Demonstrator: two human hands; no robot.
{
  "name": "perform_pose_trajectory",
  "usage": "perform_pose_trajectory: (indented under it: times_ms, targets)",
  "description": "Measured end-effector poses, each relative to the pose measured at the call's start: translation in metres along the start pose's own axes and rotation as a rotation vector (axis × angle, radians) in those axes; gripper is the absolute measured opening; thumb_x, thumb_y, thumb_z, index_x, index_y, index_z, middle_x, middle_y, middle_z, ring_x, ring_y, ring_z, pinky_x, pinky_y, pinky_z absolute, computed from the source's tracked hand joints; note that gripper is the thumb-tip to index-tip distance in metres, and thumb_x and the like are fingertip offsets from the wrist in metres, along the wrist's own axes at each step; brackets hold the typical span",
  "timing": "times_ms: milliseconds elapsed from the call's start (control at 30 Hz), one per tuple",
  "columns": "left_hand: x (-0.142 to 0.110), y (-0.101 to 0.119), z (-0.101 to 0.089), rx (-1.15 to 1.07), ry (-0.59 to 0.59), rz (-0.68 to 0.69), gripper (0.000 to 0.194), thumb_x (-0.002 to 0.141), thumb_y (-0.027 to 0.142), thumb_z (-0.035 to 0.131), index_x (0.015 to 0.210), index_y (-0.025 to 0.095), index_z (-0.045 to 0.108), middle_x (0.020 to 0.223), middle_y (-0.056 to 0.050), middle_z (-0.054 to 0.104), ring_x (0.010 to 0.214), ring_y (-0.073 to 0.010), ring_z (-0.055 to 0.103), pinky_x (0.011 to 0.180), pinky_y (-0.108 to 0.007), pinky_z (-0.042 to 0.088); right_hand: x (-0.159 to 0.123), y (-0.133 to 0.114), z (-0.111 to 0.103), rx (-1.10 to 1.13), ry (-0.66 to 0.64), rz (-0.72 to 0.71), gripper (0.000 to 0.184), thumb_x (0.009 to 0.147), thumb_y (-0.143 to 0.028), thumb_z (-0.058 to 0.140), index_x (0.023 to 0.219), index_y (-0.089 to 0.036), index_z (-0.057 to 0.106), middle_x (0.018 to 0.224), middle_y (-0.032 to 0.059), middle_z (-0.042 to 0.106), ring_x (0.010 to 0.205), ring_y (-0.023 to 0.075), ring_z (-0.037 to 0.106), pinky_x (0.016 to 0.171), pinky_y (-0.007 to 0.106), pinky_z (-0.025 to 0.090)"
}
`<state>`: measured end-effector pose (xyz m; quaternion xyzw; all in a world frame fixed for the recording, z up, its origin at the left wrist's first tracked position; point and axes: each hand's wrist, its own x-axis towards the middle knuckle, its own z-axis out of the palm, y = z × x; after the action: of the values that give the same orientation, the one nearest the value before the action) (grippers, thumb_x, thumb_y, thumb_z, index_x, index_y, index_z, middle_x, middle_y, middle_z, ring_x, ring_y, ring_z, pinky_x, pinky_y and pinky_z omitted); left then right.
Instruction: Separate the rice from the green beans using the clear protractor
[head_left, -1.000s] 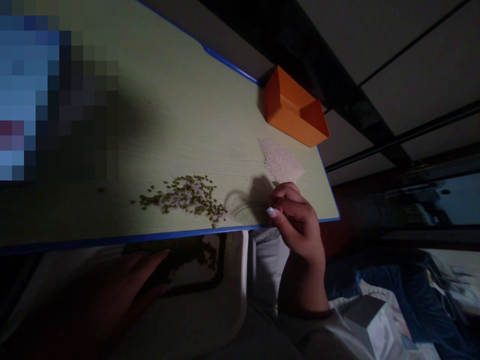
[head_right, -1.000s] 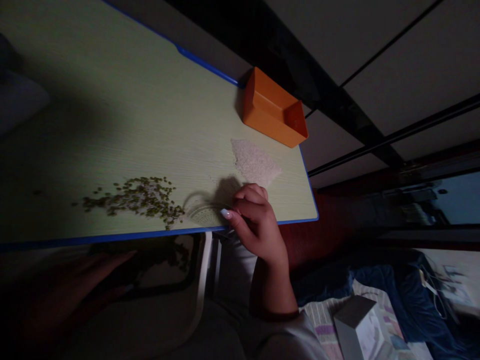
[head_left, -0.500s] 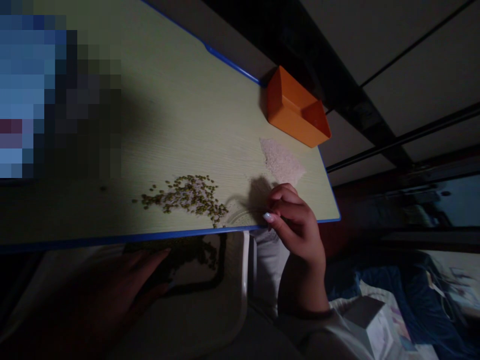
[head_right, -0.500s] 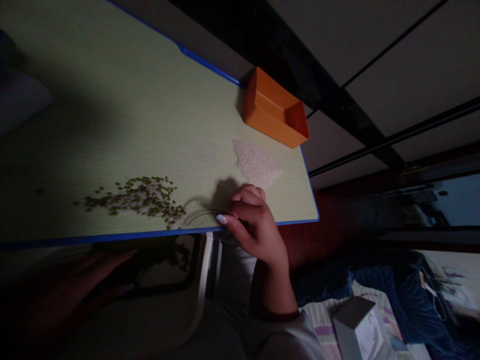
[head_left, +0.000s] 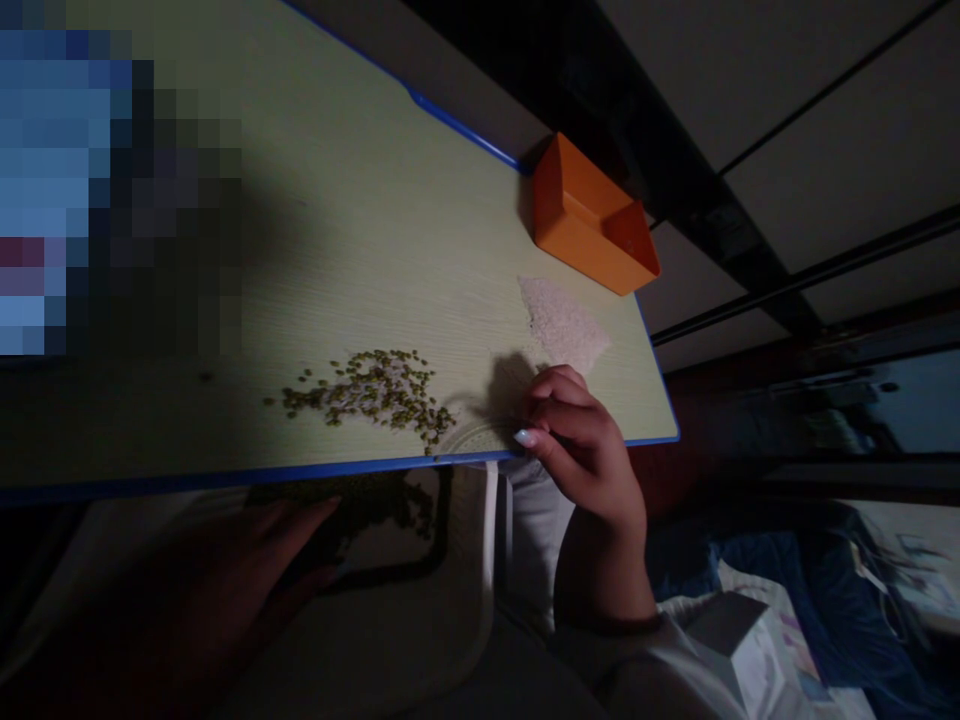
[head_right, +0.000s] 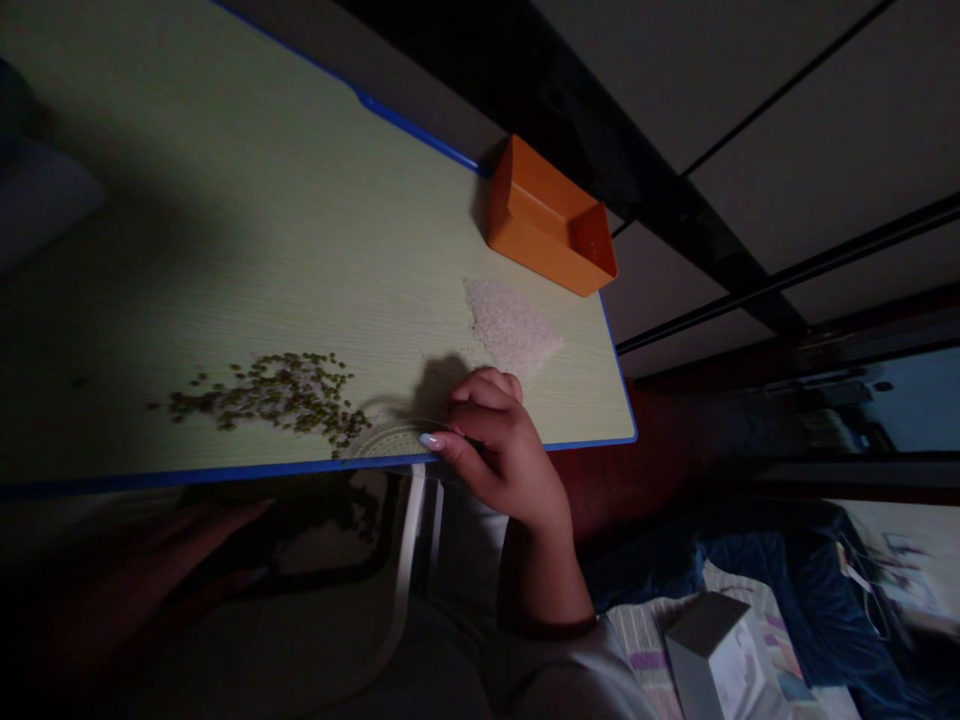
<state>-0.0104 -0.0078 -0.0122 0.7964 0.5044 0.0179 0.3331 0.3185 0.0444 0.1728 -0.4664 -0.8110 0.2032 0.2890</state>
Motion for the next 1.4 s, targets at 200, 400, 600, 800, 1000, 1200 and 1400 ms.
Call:
perform_pose_trajectory:
  times_ms: [200, 400, 600, 800, 1000, 1200, 1400]
  targets:
    - [0.002, 0.0, 0.006, 0.045, 0.038, -0.002, 0.061, 0.092, 0.068, 0.039, 0.142, 0.04, 0.057, 0.147, -0.005, 0.067, 0.127, -0.0351, 0.067, 0.11, -0.06, 0.055, -0.001, -0.001, 0.001, 0.016, 0.014, -0.017, 0.03, 0.1, -0.027, 0.061, 0.072, -0.022, 0.053, 0.083, 0.0014, 0.054, 0.088, 0.0198, 0.054, 0.084, 0.042, 0.04]
    - [0.0, -0.011, 0.012, 0.058, 0.054, 0.025, 0.061, 0.094, 0.066, 0.037, 0.146, 0.038, 0.054, 0.148, -0.006, 0.066, 0.126, -0.0362, 0.067, 0.111, -0.06, 0.053, -0.003, -0.006, 0.009, -0.03, 0.042, 0.024, 0.029, 0.099, -0.024, 0.061, 0.071, -0.023, 0.053, 0.083, 0.0011, 0.055, 0.09, 0.0196, 0.055, 0.085, 0.042, 0.041]
    - [-0.001, -0.011, 0.012, 0.033, 0.032, 0.033, 0.058, 0.095, 0.064, 0.038, 0.145, 0.039, 0.054, 0.151, -0.006, 0.063, 0.134, -0.0347, 0.063, 0.114, -0.061, 0.052, -0.005, -0.008, 0.01, -0.058, 0.078, 0.089, 0.033, 0.099, -0.023, 0.061, 0.068, -0.022, 0.049, 0.081, 0.0, 0.054, 0.088, 0.0185, 0.054, 0.085, 0.041, 0.04]
    - [0.005, -0.001, 0.002, 0.03, 0.015, 0.012, 0.064, 0.09, 0.074, 0.038, 0.14, 0.041, 0.06, 0.143, -0.005, 0.07, 0.121, -0.0378, 0.069, 0.106, -0.063, 0.056, -0.007, -0.007, 0.007, -0.084, 0.109, 0.138, 0.033, 0.099, -0.023, 0.06, 0.067, -0.023, 0.051, 0.079, -0.0002, 0.053, 0.085, 0.0182, 0.054, 0.083, 0.04, 0.04]
    - [0.0, -0.007, 0.006, 0.072, 0.043, 0.043, 0.057, 0.095, 0.065, 0.037, 0.144, 0.041, 0.055, 0.144, -0.006, 0.068, 0.124, -0.0341, 0.068, 0.108, -0.06, 0.055, -0.007, -0.004, 0.008, -0.098, 0.137, 0.174, 0.032, 0.099, -0.025, 0.059, 0.068, -0.022, 0.055, 0.08, 0.0006, 0.054, 0.086, 0.0186, 0.054, 0.082, 0.04, 0.04]
    - [0.002, -0.004, 0.01, 0.047, 0.042, 0.015, 0.059, 0.092, 0.068, 0.037, 0.141, 0.043, 0.058, 0.144, -0.003, 0.069, 0.123, -0.0333, 0.069, 0.108, -0.058, 0.056, -0.008, 0.001, 0.009, -0.086, 0.188, 0.205, 0.033, 0.098, -0.025, 0.061, 0.066, -0.022, 0.054, 0.08, 0.0011, 0.054, 0.085, 0.0191, 0.053, 0.08, 0.039, 0.04]
    - [0.0, -0.006, 0.01, 0.078, 0.074, 0.034, 0.058, 0.091, 0.067, 0.041, 0.14, 0.042, 0.059, 0.142, -0.003, 0.07, 0.122, -0.0345, 0.07, 0.106, -0.058, 0.057, -0.006, 0.003, 0.011, -0.047, 0.202, 0.221, 0.034, 0.098, -0.025, 0.061, 0.065, -0.022, 0.056, 0.08, 0.0012, 0.054, 0.085, 0.0191, 0.053, 0.079, 0.039, 0.04]
